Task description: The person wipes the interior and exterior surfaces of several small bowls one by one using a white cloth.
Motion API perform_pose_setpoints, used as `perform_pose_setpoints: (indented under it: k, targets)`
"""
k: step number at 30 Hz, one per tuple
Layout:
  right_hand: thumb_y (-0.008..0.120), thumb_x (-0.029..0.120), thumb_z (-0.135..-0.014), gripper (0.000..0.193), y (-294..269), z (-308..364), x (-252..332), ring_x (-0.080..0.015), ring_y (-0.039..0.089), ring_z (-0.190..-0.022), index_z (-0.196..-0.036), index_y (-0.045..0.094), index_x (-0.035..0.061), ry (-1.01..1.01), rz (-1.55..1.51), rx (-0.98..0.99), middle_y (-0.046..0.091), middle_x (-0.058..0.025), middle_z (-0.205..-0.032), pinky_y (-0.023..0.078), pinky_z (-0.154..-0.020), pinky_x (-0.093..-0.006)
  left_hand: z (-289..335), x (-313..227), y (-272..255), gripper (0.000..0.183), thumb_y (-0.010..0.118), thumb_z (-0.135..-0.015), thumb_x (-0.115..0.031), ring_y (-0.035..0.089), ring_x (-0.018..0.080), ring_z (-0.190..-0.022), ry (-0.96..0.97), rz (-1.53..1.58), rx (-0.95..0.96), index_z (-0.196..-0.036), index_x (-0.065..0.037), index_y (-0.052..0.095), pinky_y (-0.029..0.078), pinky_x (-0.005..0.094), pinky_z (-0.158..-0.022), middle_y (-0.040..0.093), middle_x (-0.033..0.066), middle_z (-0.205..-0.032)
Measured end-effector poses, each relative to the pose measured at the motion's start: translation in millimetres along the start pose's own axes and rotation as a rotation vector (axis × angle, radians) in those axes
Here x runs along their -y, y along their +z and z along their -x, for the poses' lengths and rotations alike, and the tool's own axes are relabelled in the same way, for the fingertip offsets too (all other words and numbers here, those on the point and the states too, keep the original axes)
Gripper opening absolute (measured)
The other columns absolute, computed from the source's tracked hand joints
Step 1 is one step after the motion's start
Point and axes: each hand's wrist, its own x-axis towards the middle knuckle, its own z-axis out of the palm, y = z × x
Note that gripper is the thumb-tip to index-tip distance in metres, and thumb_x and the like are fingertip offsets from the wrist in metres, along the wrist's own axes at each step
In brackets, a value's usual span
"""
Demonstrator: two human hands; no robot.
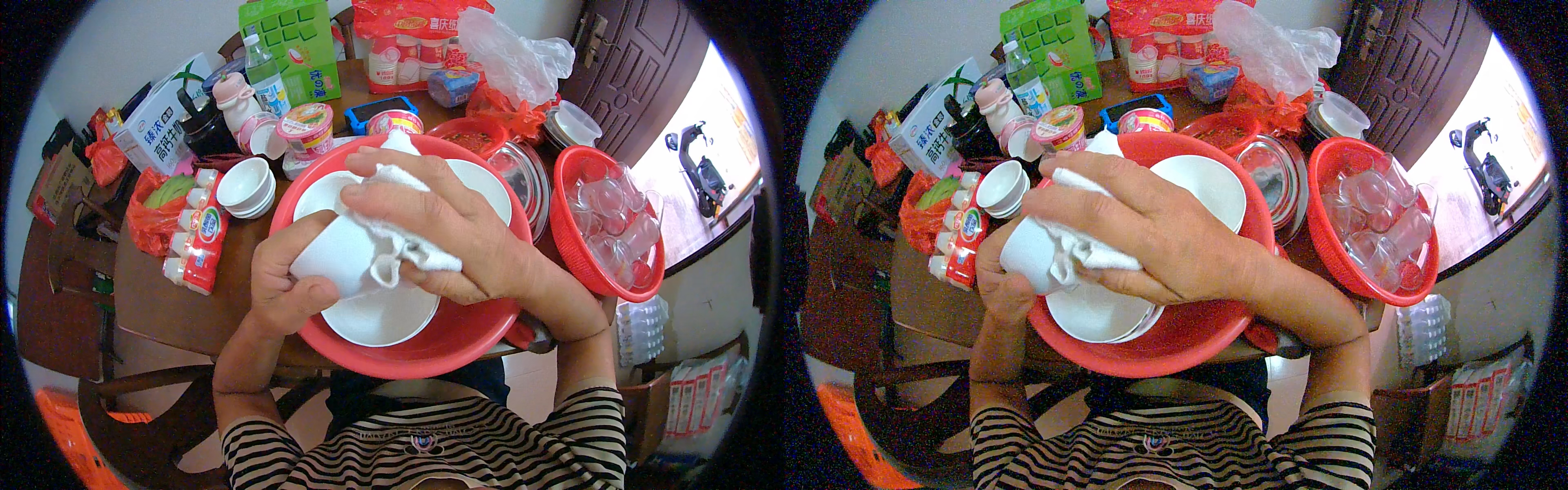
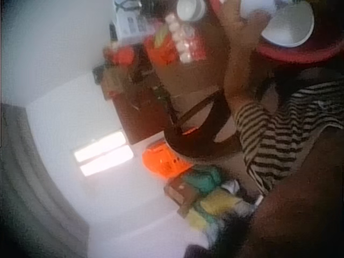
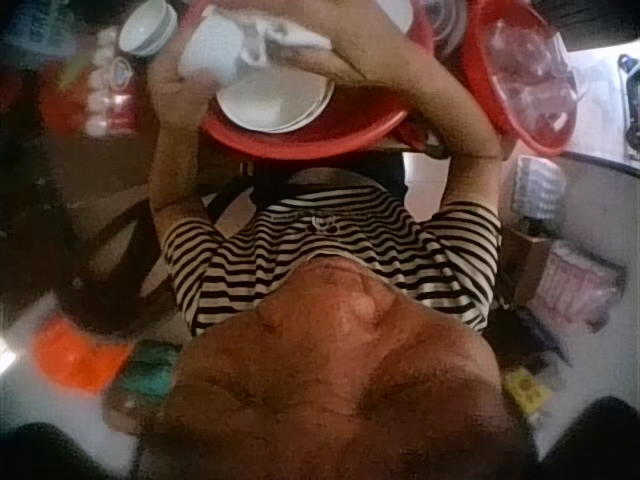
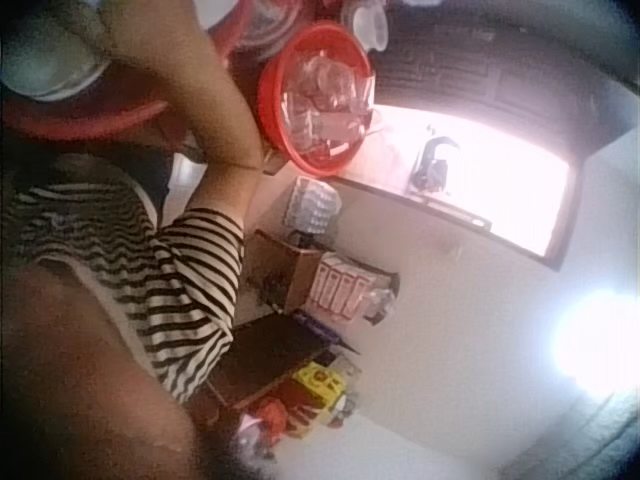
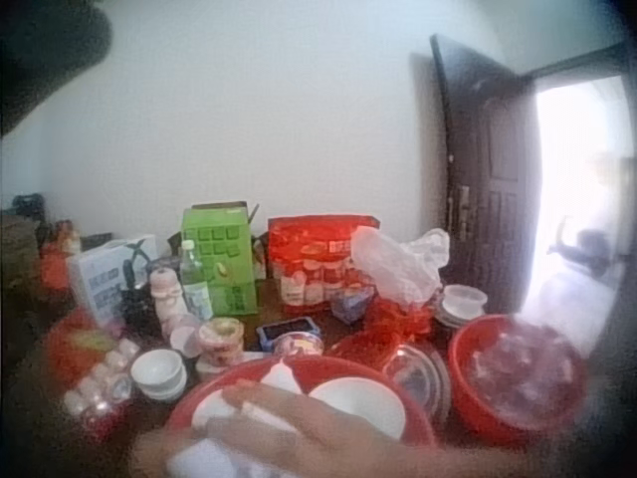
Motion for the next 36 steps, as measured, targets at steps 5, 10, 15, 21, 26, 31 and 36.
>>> perform_pose_setpoints:
  k: [5,10,15,21,26,31,36]
  targets:
    - [0.063,0.015,-0.070,0.062,-3,0,0,-0.0379,0.047,-0.110,-0.128,0.041,0.0088,0.028,-0.022,-0.019,0.044,-0.0219,-0.122,0.042,-0.091,-0.0424,-2,-3,5,0.061,0.064,-0.079,-0.040,0.058,0.0135,-0.085,-0.007,0.069,-0.020,-0.112,0.010,0.050,0.046,0.0253,-0.072,0.059,0.0087,-0.096]
    - [0.067,0.018,-0.068,0.064,1,-2,4,-0.0379,0.048,-0.110,-0.126,0.044,0.0086,-0.032,0.086,-0.032,0.044,-0.0217,-0.122,0.042,-0.090,-0.0429,-2,-2,6,0.057,0.064,-0.080,-0.034,0.058,0.0147,-0.088,-0.015,0.004,-0.010,-0.114,0.009,0.049,0.045,0.0264,-0.075,0.059,0.0095,-0.099]
    - [0.065,0.021,-0.070,0.056,8,-1,9,-0.0353,0.044,-0.115,-0.122,0.049,0.0101,-0.123,0.230,-0.036,0.044,-0.0181,-0.124,0.042,-0.088,-0.0444,-3,-2,0,0.055,0.064,-0.080,-0.032,0.057,0.0156,-0.093,-0.037,-0.094,0.114,-0.116,0.007,0.048,0.045,0.0279,-0.080,0.059,0.0098,-0.103]
    - [0.060,0.023,-0.075,0.049,9,-1,7,-0.0358,0.047,-0.113,-0.121,0.050,0.0104,-0.159,0.293,-0.035,0.045,-0.0183,-0.123,0.043,-0.087,-0.0437,-1,-1,-2,0.057,0.065,-0.079,-0.034,0.056,0.0156,-0.098,-0.039,-0.092,0.102,-0.117,0.006,0.049,0.044,0.0284,-0.083,0.058,0.0109,-0.108]
    - [0.063,0.027,-0.073,0.057,3,-3,5,-0.0355,0.047,-0.112,-0.125,0.046,0.0091,-0.100,0.172,-0.059,0.044,-0.0192,-0.124,0.042,-0.089,-0.0422,6,3,1,0.068,0.068,-0.076,-0.038,0.058,0.0188,-0.098,-0.049,0.090,-0.052,-0.120,0.009,0.045,0.045,0.0302,-0.084,0.057,0.0144,-0.110]
    - [0.072,0.025,-0.062,0.084,-1,1,-1,-0.0357,0.044,-0.113,-0.134,0.033,0.0085,0.058,0.053,0.002,0.043,-0.0199,-0.123,0.041,-0.091,-0.0412,3,2,1,0.073,0.068,-0.074,-0.042,0.059,0.0209,-0.096,-0.058,0.198,-0.069,-0.120,0.011,0.045,0.047,0.0319,-0.083,0.058,0.0157,-0.108]
    - [0.071,0.022,-0.057,0.085,-7,1,-2,-0.0350,0.050,-0.102,-0.133,0.036,0.0084,0.094,-0.028,0.032,0.047,-0.0168,-0.110,0.046,-0.079,-0.0407,2,1,-1,0.068,0.067,-0.074,-0.037,0.059,0.0200,-0.095,-0.108,0.168,0.002,-0.118,0.011,0.046,0.047,0.0311,-0.082,0.059,0.0147,-0.106]
